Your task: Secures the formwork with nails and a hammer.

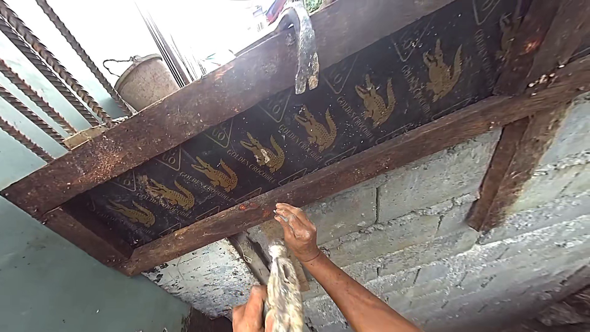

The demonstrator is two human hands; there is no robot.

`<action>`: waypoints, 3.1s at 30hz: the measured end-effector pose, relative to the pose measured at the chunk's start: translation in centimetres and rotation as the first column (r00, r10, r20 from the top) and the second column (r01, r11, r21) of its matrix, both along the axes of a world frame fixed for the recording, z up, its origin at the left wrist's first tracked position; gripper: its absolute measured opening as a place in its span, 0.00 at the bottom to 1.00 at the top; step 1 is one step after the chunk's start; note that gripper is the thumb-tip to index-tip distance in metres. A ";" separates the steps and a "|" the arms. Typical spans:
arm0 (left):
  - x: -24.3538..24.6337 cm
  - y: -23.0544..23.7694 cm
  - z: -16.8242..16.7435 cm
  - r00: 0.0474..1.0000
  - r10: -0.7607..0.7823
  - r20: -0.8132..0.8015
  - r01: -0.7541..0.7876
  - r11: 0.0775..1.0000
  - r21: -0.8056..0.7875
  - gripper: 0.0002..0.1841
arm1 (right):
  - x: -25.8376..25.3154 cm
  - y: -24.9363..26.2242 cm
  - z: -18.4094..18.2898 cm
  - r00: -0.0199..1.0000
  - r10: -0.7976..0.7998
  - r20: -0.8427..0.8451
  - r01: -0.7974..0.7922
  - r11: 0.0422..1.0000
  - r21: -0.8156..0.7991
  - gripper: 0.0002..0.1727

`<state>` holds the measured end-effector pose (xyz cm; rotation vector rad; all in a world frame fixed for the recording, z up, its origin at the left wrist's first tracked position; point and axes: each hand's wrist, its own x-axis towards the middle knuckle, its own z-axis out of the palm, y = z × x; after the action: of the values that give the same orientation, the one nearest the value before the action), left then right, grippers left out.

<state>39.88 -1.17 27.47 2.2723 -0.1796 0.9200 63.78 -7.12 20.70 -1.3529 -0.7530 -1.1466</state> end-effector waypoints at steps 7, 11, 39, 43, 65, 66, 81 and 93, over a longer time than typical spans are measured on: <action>4.5 0.2 -0.1 0.981 -0.027 0.193 -0.029 0.959 0.283 0.35 | 0.1 0.1 0.0 0.999 -0.039 0.021 0.040 0.999 -0.028 0.10; 6.5 1.3 -1.4 0.980 0.192 -0.051 -0.169 0.941 0.292 0.31 | -0.4 -0.8 0.4 0.999 -0.024 0.022 0.027 0.993 -0.119 0.11; 2.5 3.6 3.4 0.992 -0.077 -0.101 0.030 0.913 -0.407 0.33 | 0.3 -1.9 2.7 1.000 0.005 -0.021 -0.009 0.973 -0.231 0.09; 3.6 2.3 5.6 0.990 -0.128 -0.057 0.100 0.932 -0.350 0.33 | 0.1 -1.7 2.9 1.000 -0.012 -0.024 0.006 0.974 -0.226 0.09; 7.1 2.5 5.0 0.991 0.005 -0.131 0.002 0.998 0.058 0.34 | 0.0 -1.6 3.2 0.998 0.006 -0.066 -0.016 0.989 -0.146 0.08; 7.8 3.1 4.7 0.949 0.073 -0.306 -0.072 0.997 0.015 0.35 | -0.1 -1.7 3.1 0.997 0.013 -0.075 -0.025 0.987 -0.156 0.08; 6.8 2.2 8.1 0.920 -0.070 -0.385 -0.045 0.958 -0.282 0.28 | 0.1 -1.8 2.8 0.987 0.083 -0.139 -0.104 0.982 -0.158 0.06; 1.4 1.3 8.0 0.984 -0.176 -0.036 0.153 0.929 -0.337 0.29 | 4.1 -6.8 3.9 0.973 -0.204 -0.109 0.154 0.922 -0.355 0.19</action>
<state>41.29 0.18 35.43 1.9376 -0.1685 0.7252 67.88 -13.92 24.58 -1.8118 -0.7596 -1.0760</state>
